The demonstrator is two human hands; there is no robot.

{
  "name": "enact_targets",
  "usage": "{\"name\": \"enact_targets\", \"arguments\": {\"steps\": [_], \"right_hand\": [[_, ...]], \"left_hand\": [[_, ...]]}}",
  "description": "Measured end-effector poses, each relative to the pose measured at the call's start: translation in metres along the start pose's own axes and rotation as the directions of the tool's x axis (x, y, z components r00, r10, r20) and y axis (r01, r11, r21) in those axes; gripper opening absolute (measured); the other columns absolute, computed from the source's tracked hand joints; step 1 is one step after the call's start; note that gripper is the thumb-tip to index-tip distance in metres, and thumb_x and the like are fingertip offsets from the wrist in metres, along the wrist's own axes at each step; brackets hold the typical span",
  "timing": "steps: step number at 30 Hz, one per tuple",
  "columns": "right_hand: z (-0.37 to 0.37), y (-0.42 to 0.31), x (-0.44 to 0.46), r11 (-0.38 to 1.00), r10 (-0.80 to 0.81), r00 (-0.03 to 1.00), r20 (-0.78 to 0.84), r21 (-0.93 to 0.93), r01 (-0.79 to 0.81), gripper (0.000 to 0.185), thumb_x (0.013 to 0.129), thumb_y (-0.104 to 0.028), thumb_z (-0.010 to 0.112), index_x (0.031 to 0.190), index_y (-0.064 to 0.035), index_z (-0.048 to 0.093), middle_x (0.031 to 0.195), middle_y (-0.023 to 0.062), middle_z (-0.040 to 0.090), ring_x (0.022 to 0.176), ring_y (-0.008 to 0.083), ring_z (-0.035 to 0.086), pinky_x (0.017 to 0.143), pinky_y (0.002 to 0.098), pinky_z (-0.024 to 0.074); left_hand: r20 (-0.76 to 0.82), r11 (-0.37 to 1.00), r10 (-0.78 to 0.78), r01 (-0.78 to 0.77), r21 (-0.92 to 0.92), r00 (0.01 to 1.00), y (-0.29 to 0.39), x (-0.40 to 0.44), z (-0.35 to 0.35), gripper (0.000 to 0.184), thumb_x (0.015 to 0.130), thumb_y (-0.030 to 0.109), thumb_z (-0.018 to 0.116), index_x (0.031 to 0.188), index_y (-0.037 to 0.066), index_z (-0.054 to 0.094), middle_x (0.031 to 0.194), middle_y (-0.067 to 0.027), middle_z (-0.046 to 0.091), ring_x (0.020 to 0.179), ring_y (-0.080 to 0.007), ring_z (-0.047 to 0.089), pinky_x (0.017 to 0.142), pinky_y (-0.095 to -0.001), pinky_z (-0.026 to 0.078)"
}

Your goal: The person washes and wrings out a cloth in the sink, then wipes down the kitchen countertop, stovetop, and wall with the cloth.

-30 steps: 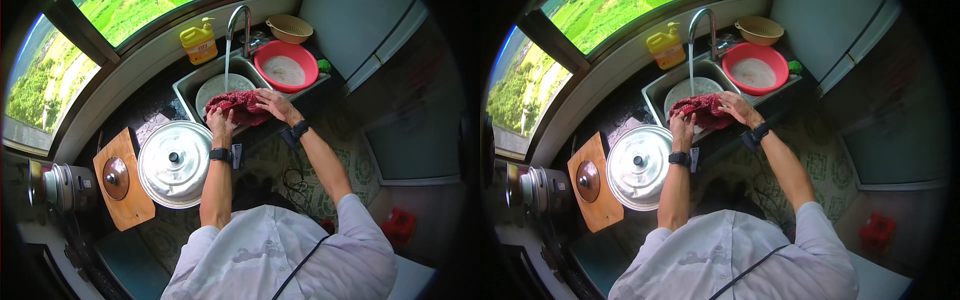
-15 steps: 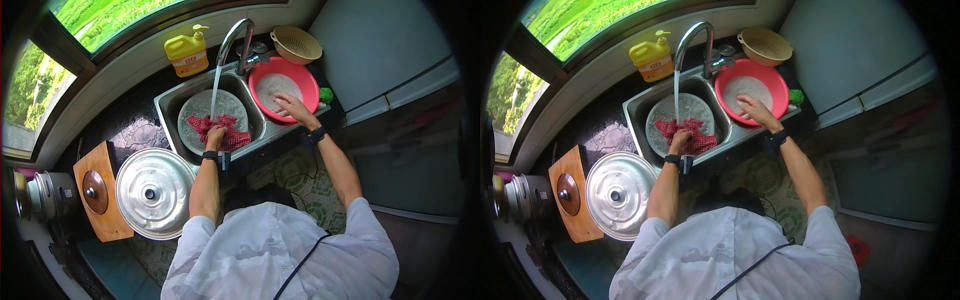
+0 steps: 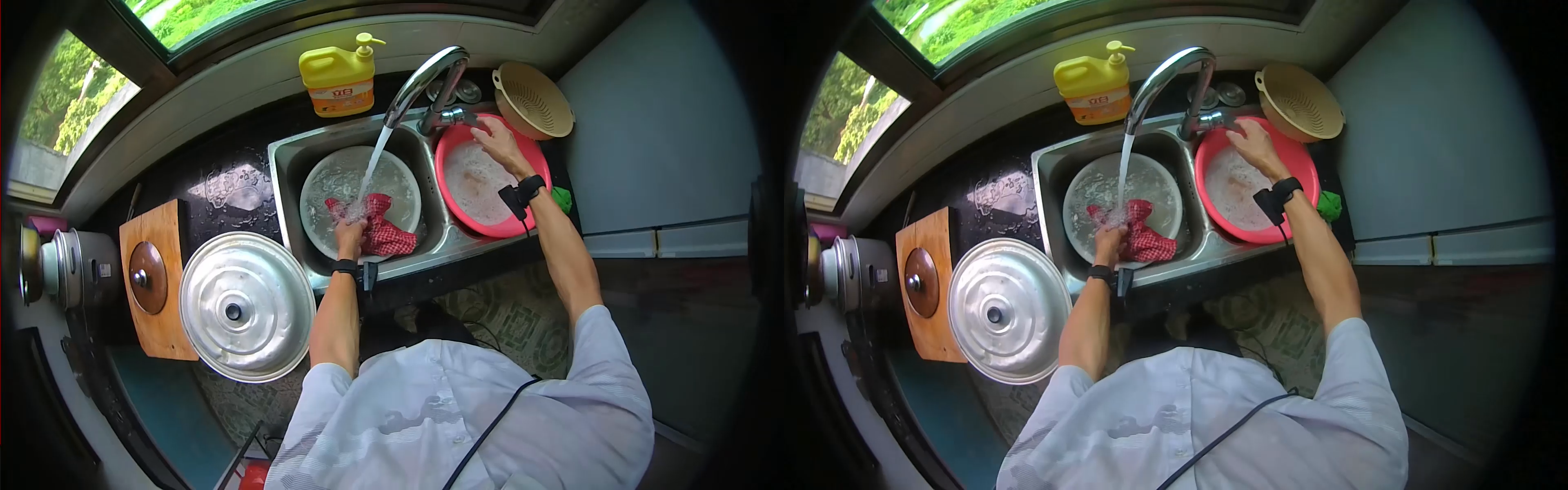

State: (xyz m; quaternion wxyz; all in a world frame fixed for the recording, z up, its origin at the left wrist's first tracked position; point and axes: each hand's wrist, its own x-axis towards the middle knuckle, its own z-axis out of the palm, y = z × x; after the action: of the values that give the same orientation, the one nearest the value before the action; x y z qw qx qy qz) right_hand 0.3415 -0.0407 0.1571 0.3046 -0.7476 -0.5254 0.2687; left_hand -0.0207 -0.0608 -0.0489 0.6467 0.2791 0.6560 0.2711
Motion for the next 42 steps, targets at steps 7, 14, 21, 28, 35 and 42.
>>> {"name": "enact_targets", "arguments": {"steps": [7, 14, 21, 28, 35, 42], "right_hand": [[0.073, -0.027, -0.075, 0.861, -0.443, 0.85, 0.285, -0.128, 0.492, 0.042, 0.085, -0.02, 0.062, 0.12, 0.0028, 0.055, 0.11, 0.0219, 0.06, 0.102, 0.0378, 0.059, 0.089, 0.0423, 0.0483], [0.202, 0.001, -0.091, 0.623, -0.107, 0.567, 0.817, -0.39, 0.679, 0.041, 0.094, -0.037, 0.047, 0.129, -0.0154, 0.053, 0.137, 0.0207, 0.046, 0.12, 0.0414, 0.049, 0.1, 0.049, 0.0402], [0.251, 0.018, -0.058, 0.971, 0.094, 0.609, 0.787, 0.063, -0.231, 0.03, 0.079, -0.009, 0.056, 0.109, -0.0055, 0.058, 0.087, 0.0104, 0.063, 0.076, 0.0237, 0.062, 0.06, 0.0317, 0.0474], [0.167, -0.096, -0.072, 0.853, -0.339, 0.472, 0.814, 0.477, -0.21, 0.008, 0.081, -0.014, 0.058, 0.079, -0.0109, 0.05, 0.07, -0.0021, 0.053, 0.061, 0.0078, 0.053, 0.052, 0.0224, 0.0428], [0.178, -0.087, 0.003, 0.771, -0.634, 0.679, 0.369, 0.245, 0.587, 0.007, 0.087, -0.009, 0.051, 0.088, -0.0022, 0.052, 0.076, 0.015, 0.06, 0.074, 0.0292, 0.062, 0.068, 0.0397, 0.048], [0.206, -0.033, -0.006, 0.682, -0.374, 0.744, 0.554, -0.379, 0.625, 0.023, 0.083, -0.001, 0.052, 0.105, -0.0062, 0.048, 0.11, 0.0226, 0.061, 0.102, 0.0437, 0.057, 0.077, 0.0557, 0.0439]], "left_hand": [[-0.008, 0.922, 0.092, -0.082, 0.379, 0.996, 0.008, -0.02, 0.006, 0.022, 0.073, -0.003, 0.069, 0.085, 0.007, 0.054, 0.069, -0.0024, 0.057, 0.051, -0.0151, 0.053, 0.042, -0.0276, 0.041], [-0.068, 0.939, 0.004, -0.027, -0.344, 0.998, 0.03, -0.049, -0.013, 0.017, 0.08, -0.004, 0.059, 0.093, 0.005, 0.055, 0.074, -0.0038, 0.058, 0.054, -0.0123, 0.054, 0.045, -0.0235, 0.044], [-0.029, 0.982, -0.134, 0.128, -0.139, 0.991, -0.021, -0.036, 0.015, 0.029, 0.096, 0.033, 0.05, 0.119, 0.015, 0.052, 0.092, -0.008, 0.059, 0.073, -0.0216, 0.059, 0.058, -0.0347, 0.052], [-0.305, 0.765, -0.069, -0.146, -0.628, 0.95, 0.023, -0.039, 0.046, 0.05, 0.094, 0.048, 0.049, 0.083, 0.002, 0.063, 0.068, -0.0142, 0.061, 0.05, -0.0294, 0.058, 0.042, -0.0441, 0.047], [-0.384, 0.795, 0.331, -0.474, -0.379, 0.862, 0.085, -0.066, 0.028, 0.021, 0.079, 0.01, 0.056, 0.061, 0.003, 0.047, 0.061, -0.0051, 0.051, 0.055, -0.0141, 0.056, 0.046, -0.0352, 0.043], [-0.592, 0.887, 0.461, -0.357, 0.293, 0.661, 0.068, -0.033, 0.002, 0.02, 0.083, 0.008, 0.05, 0.104, 0.008, 0.048, 0.082, -0.0278, 0.063, 0.083, -0.0422, 0.066, 0.069, -0.0525, 0.049]]}}
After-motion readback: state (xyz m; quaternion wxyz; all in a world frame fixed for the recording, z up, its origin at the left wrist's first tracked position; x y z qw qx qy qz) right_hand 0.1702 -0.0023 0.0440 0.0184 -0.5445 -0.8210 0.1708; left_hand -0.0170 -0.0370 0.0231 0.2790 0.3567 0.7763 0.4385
